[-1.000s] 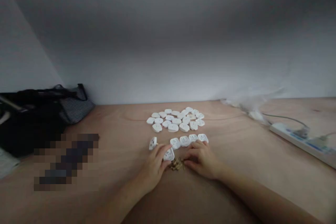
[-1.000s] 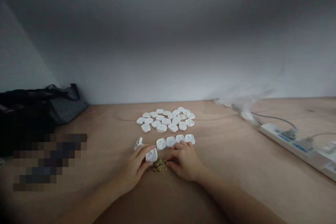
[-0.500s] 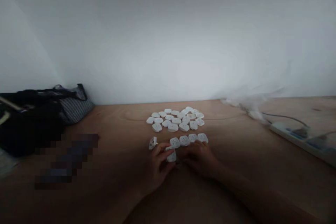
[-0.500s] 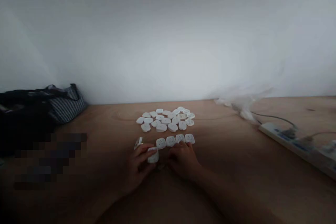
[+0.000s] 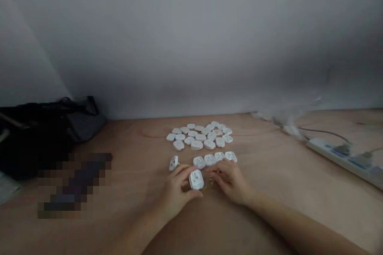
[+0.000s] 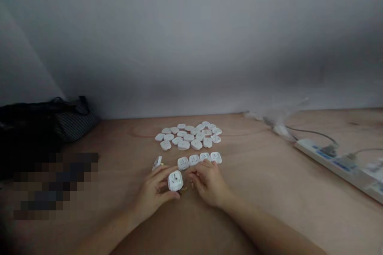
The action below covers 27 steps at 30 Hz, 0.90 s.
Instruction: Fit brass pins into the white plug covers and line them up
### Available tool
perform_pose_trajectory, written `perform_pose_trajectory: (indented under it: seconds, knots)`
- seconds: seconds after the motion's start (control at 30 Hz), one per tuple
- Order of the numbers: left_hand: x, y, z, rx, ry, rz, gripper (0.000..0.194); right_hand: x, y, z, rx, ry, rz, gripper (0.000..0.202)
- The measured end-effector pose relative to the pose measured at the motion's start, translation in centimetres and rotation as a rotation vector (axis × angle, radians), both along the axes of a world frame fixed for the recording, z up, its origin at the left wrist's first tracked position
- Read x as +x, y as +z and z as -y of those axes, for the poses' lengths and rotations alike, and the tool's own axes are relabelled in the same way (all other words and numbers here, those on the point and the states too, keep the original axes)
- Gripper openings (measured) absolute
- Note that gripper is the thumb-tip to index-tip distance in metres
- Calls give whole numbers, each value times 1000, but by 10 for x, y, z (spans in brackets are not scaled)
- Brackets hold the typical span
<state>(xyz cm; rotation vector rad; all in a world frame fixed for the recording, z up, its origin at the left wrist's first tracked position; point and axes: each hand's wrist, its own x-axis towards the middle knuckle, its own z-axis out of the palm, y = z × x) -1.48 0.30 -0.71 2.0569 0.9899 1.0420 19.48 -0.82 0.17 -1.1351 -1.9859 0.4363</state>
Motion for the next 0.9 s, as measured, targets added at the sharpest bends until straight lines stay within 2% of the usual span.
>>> perform_pose_trajectory:
  seconds: [0.1, 0.17, 0.3, 0.47, 0.77, 0.83, 0.9]
  knots:
    - [3, 0, 1, -31, -2, 20, 50, -3, -2, 1, -95, 15, -210, 11]
    - [6, 1, 2, -23, 8, 33, 45, -4, -3, 2, -142, 26, -265, 11]
    - [12, 5, 5, 13, 53, 30, 43, -6, -1, 4, -78, 12, -116, 9]
    - [12, 9, 5, 180, 151, -131, 47, -6, 2, 7, 21, -25, 59, 8]
    - [15, 6, 8, 276, 82, -118, 46, -6, -2, 8, 110, -44, 127, 12]
    - [15, 8, 9, 284, 95, -118, 47, -3, -1, 8, 120, -37, 137, 23]
    - [14, 10, 10, 280, 115, -124, 49, 1, 1, 7, 108, -31, 127, 52]
